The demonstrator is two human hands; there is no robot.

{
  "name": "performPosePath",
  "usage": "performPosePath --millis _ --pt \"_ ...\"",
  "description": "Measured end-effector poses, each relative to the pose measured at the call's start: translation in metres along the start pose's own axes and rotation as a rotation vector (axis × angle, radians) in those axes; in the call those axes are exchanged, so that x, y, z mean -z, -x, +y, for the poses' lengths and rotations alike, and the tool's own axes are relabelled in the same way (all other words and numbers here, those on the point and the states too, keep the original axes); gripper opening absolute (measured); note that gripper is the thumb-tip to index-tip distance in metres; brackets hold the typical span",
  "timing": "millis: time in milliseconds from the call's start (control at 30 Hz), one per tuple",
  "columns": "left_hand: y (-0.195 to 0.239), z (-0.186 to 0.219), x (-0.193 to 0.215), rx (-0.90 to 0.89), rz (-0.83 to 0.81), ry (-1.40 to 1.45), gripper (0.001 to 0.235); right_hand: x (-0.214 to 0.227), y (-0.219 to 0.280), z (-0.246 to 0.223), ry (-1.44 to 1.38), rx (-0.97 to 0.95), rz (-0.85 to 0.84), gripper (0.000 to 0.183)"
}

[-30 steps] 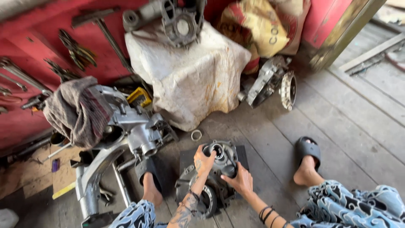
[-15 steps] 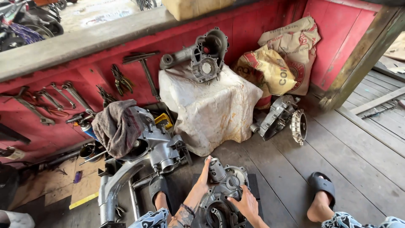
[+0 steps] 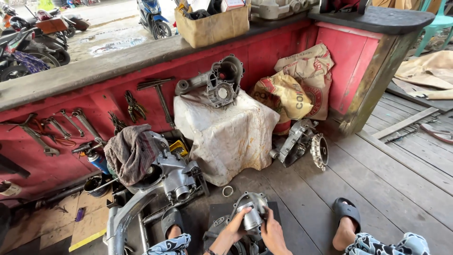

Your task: Cleaning carbon deposits from a motorcycle piston head using a manual scraping tool

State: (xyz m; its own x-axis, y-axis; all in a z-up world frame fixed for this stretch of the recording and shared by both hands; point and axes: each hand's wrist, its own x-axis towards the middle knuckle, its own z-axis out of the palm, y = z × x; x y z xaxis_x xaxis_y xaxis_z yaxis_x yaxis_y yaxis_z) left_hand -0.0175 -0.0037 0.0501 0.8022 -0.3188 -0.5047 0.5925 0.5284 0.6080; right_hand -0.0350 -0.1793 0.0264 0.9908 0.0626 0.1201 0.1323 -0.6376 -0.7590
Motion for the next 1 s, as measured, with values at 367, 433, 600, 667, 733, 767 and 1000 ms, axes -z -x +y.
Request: performPosePath --millis 367,433,600,667,733,767,1000 --pt "0.012 0.040 -0.024 -0.151 0.113 -0.042 0.059 0.070 0.001 -0.088 0.287 0.380 -0.091 0.089" --pt "0.000 0.040 -0.015 -0.174 0.147 -0.132 0.059 0.101 0.012 -0.124 0.322 0.446 -0.082 0.098" --pt "0.010 0.025 0.042 -0.660 -0.582 -1.030 0.063 0.127 0.063 -0.217 0.053 1.011 -0.207 0.087" --pt "-0.008 0.029 0.009 -0.553 -0.138 -1.480 0.062 0.101 0.076 -0.218 0.016 1.058 -0.351 0.083" --pt "-0.025 0.029 -0.010 -0.407 0.337 -1.889 0.078 0.085 0.080 -0.225 -0.024 1.092 -0.482 0.080" --pt "-0.029 0.023 -0.008 -0.427 0.298 -2.034 0.078 0.080 0.082 -0.232 -0.046 1.093 -0.509 0.074" --pt "-0.016 -0.008 -0.016 -0.436 0.149 -2.300 0.079 0.030 0.067 -0.209 -0.121 1.125 -0.283 0.058"
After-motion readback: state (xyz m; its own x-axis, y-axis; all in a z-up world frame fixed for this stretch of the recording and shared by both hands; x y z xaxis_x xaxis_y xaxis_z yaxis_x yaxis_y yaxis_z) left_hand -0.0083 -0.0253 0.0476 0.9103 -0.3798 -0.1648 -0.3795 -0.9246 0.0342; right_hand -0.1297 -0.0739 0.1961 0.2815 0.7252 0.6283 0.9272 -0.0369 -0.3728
